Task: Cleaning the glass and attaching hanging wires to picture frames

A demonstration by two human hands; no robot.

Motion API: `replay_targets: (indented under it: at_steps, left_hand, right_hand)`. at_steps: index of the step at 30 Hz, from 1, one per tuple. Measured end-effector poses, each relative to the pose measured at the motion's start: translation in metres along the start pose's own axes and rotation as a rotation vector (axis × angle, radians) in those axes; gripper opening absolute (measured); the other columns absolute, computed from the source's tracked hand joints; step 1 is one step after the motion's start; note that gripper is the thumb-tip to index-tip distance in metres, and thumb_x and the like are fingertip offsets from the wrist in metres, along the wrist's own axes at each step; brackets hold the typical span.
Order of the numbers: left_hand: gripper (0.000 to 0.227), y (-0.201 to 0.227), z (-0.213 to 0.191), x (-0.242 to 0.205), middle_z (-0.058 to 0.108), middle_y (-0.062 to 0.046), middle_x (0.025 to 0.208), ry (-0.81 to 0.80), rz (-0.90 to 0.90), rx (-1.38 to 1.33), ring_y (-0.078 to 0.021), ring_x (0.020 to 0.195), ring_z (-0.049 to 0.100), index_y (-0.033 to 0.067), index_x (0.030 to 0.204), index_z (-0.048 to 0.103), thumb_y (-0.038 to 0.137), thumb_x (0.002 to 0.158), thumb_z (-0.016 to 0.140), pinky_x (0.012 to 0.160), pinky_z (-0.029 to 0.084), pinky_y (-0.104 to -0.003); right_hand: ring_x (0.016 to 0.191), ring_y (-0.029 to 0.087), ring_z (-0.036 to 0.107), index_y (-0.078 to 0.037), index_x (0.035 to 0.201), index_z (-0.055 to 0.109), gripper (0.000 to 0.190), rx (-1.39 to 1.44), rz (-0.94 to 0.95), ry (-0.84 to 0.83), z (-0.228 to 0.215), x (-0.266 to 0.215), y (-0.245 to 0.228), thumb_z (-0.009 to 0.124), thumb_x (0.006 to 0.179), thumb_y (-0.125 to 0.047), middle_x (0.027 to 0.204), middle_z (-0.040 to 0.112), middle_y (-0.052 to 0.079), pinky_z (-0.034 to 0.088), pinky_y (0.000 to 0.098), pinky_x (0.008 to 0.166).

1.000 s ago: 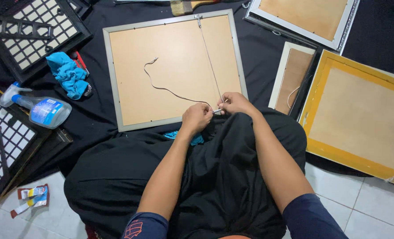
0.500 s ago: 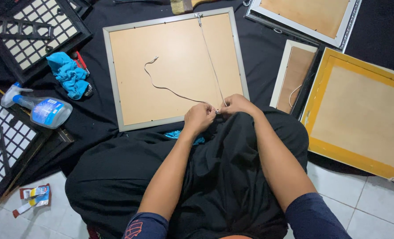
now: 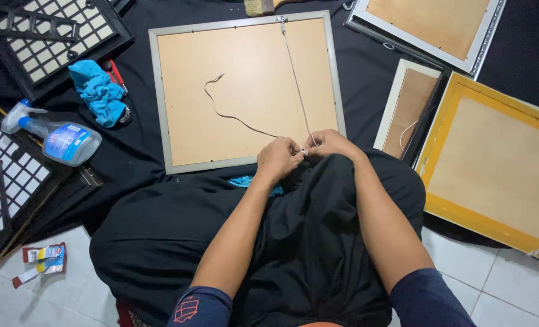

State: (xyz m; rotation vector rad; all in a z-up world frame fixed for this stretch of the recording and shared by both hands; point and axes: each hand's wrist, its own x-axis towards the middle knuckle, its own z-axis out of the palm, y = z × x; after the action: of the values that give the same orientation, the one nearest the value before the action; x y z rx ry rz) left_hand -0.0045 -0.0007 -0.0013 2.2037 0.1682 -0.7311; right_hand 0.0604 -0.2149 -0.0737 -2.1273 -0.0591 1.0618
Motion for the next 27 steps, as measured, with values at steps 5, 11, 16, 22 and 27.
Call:
replay_targets:
  at_steps: [5, 11, 16, 22, 27]
  left_hand:
    - [0.028, -0.011, 0.01, 0.011, 0.078, -0.01, 0.097, -0.006, 0.002, 0.07, -0.0413, 0.107, 0.072, 0.0237, 0.097, 0.079, 0.04, 0.085, 0.059, 0.091, 0.056, -0.053]
    - [0.028, -0.003, 0.004, 0.001, 0.077, -0.013, 0.096, 0.006, 0.036, 0.051, -0.0433, 0.105, 0.072, 0.0179, 0.095, 0.079, 0.036, 0.084, 0.061, 0.089, 0.056, -0.055]
    - [0.029, -0.005, 0.002, 0.002, 0.077, -0.012, 0.094, -0.013, 0.01, -0.008, -0.0412, 0.106, 0.071, 0.0175, 0.094, 0.078, 0.039, 0.081, 0.064, 0.089, 0.056, -0.053]
    - [0.025, -0.016, 0.011, 0.016, 0.076, -0.009, 0.091, 0.042, -0.028, -0.076, -0.0402, 0.104, 0.071, 0.0197, 0.089, 0.078, 0.038, 0.081, 0.063, 0.087, 0.056, -0.052]
    - [0.027, -0.022, 0.017, 0.02, 0.076, -0.005, 0.088, 0.048, -0.027, -0.058, -0.035, 0.103, 0.072, 0.0236, 0.088, 0.078, 0.044, 0.08, 0.063, 0.087, 0.056, -0.048]
  right_hand:
    - [0.088, 0.026, 0.071, -0.012, 0.092, 0.078, 0.019, -0.061, 0.009, 0.012, -0.001, -0.011, -0.013, 0.078, 0.078, -0.025, 0.083, 0.077, 0.008, 0.052, 0.036, 0.083]
    - [0.09, 0.026, 0.072, -0.013, 0.09, 0.079, 0.019, -0.096, 0.029, 0.039, 0.0, -0.008, -0.01, 0.078, 0.079, -0.029, 0.083, 0.078, 0.007, 0.052, 0.0366, 0.084]
    - [0.096, 0.033, 0.072, -0.012, 0.089, 0.079, 0.025, -0.188, 0.006, 0.057, 0.0, -0.01, -0.011, 0.077, 0.079, -0.035, 0.085, 0.077, 0.012, 0.053, 0.0426, 0.088]
    - [0.096, 0.034, 0.071, -0.009, 0.088, 0.077, 0.028, -0.172, -0.007, 0.042, 0.001, -0.006, -0.008, 0.079, 0.081, -0.036, 0.085, 0.077, 0.013, 0.052, 0.0447, 0.089]
    - [0.094, 0.032, 0.071, -0.014, 0.09, 0.082, 0.026, -0.129, 0.036, -0.004, -0.001, -0.019, -0.018, 0.08, 0.081, -0.039, 0.082, 0.079, 0.007, 0.052, 0.0418, 0.09]
